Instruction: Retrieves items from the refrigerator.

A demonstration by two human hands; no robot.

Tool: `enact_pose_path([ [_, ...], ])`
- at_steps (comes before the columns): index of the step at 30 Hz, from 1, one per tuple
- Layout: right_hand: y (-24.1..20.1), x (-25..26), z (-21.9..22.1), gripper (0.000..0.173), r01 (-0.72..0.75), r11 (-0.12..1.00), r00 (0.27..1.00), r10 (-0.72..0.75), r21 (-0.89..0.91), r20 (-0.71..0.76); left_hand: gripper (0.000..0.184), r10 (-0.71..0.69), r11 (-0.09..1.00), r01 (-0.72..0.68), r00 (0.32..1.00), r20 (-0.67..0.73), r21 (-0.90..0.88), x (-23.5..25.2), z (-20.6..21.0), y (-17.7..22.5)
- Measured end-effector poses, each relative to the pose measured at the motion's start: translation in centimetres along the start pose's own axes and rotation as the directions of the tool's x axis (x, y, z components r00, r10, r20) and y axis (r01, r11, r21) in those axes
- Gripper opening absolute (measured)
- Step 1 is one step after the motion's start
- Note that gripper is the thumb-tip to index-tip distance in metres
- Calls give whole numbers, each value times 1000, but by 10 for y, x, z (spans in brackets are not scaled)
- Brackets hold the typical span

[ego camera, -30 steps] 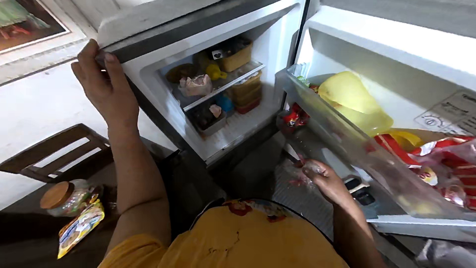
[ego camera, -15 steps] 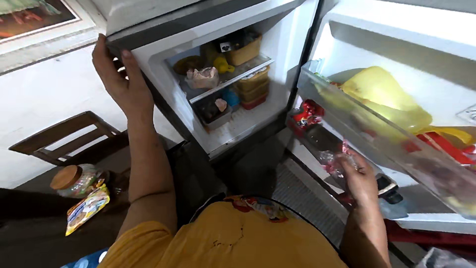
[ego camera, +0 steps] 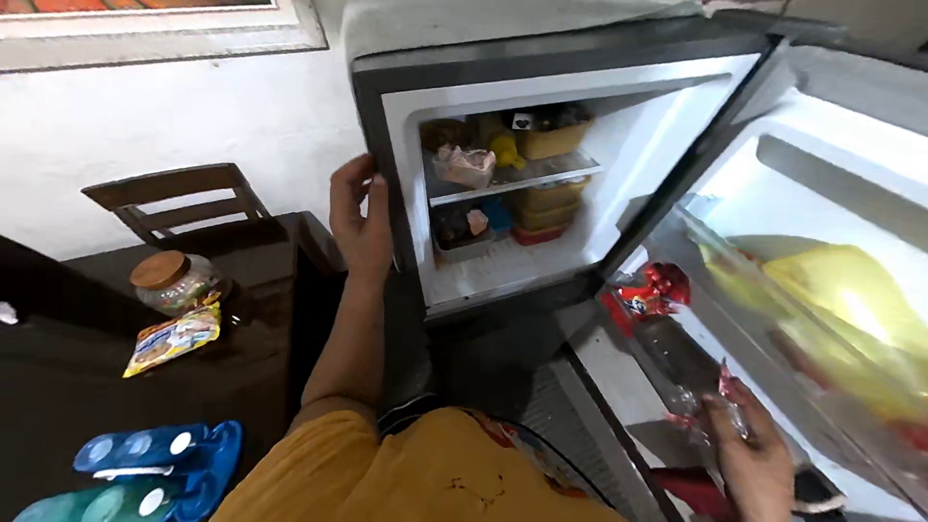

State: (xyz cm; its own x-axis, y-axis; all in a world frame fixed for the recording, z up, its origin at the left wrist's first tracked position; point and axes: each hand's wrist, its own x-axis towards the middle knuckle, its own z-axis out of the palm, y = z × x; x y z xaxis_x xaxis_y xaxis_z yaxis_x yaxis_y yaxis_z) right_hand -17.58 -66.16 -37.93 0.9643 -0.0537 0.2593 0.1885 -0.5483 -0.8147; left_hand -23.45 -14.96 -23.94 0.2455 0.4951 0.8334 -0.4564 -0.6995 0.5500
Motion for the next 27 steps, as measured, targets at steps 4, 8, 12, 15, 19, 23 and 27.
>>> enact_pose_path([
  [4, 11, 1, -2, 51, 51, 999, 998, -51, 10, 23, 24, -18, 991, 12, 999, -42, -133, -45, 2, -6],
  [8, 12, 1, 1, 48, 67, 998, 998, -67, 2, 10, 24, -152, 980, 181, 945, 290, -77, -95, 27, -21],
  [12, 16, 4, 4, 46, 76, 997, 997, -76, 5, -2, 30, -373, 924, 342, 707, 600, 172, -117, 59, -45],
  [15, 20, 4, 3, 45, 69, 998, 998, -69, -6, 7, 35, -388, 918, 336, 646, 657, 212, -124, 77, -54],
  [19, 16, 5, 2, 45, 78, 997, 997, -78, -11, 12, 38, -344, 938, 286, 714, 609, 195, -108, 97, -41],
  [23, 14, 5, 1, 44, 70, 997, 997, -70, 19, 21, 49, -227, 955, 123, 890, 395, 271, -54, 123, -39],
  [27, 16, 6, 0, 44, 74, 997, 997, -74, 15, 17, 77, -355, 880, 245, 909, 220, 408, -2, 156, -64],
])
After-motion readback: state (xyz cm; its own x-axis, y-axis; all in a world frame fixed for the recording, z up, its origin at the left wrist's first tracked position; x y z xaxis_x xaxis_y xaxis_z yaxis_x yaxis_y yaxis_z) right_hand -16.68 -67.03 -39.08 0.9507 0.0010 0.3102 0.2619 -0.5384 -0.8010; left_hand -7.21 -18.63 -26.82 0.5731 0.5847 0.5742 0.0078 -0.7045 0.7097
